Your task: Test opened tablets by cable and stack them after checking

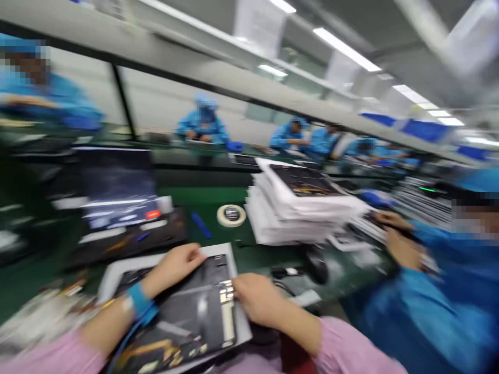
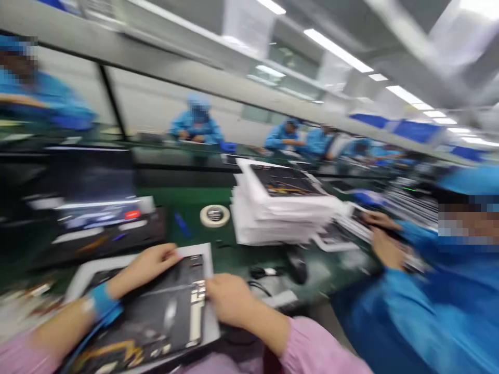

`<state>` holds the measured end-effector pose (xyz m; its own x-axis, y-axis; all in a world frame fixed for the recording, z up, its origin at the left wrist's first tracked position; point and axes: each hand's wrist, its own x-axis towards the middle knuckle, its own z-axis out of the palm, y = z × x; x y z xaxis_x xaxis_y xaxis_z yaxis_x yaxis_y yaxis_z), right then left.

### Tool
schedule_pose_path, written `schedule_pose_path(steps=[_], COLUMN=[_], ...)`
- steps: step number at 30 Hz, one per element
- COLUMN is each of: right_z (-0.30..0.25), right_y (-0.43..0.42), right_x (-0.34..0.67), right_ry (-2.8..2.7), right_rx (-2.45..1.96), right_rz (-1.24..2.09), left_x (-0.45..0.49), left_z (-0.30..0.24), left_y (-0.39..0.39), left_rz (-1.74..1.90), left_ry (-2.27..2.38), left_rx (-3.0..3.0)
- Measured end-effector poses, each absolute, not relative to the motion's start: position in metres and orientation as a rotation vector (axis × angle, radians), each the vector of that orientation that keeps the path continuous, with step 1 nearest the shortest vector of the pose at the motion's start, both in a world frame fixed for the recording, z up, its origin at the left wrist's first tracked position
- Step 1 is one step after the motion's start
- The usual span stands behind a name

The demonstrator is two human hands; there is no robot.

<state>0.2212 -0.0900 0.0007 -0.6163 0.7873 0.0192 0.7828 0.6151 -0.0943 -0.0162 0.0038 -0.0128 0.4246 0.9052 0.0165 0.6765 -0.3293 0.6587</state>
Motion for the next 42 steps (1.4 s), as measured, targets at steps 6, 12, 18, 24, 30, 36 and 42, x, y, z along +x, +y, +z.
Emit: schedule_pose_path(steps=[6, 12, 18, 24, 30, 36, 42], right_z=[-0.017, -0.009, -0.003, -0.005, -0.005, 0.001, -0.002], right_y=[-0.055, -0.06, -0.061, -0.059, -0.053, -0.055, -0.06], right_x=[0.25, 0.252, 0.245, 0.239, 0.239, 0.239, 0.231], right_ry=[-2.367, -2.339, -2.478, -2.48, -2.446, -2.511, -2.505], right_rx=[-1.109, -1.043, -1.053, -1.045, -0.989, -0.933, -1.021], right_rz=[0.147, 0.051, 0.226, 0.175, 0.221, 0.2, 0.191], left_x=[-0.023, -0.026, -0.026, -0.024, -0.022, -0.02, -0.017], left_z=[0.003, 0.001, -0.001, 0.0, -0.002, -0.002, 0.001], left_y=[0.017, 0.011, 0.014, 0.011, 0.012, 0.01, 0.007], left_rz=[0.619, 0.611, 0.529, 0.524, 0.538, 0.53, 0.543], left_ry=[1.404, 1.428, 1.46, 1.482, 1.494, 1.505, 1.545], left_rx=[2.011, 2.056, 2.072, 2.085, 2.065, 2.051, 2.056])
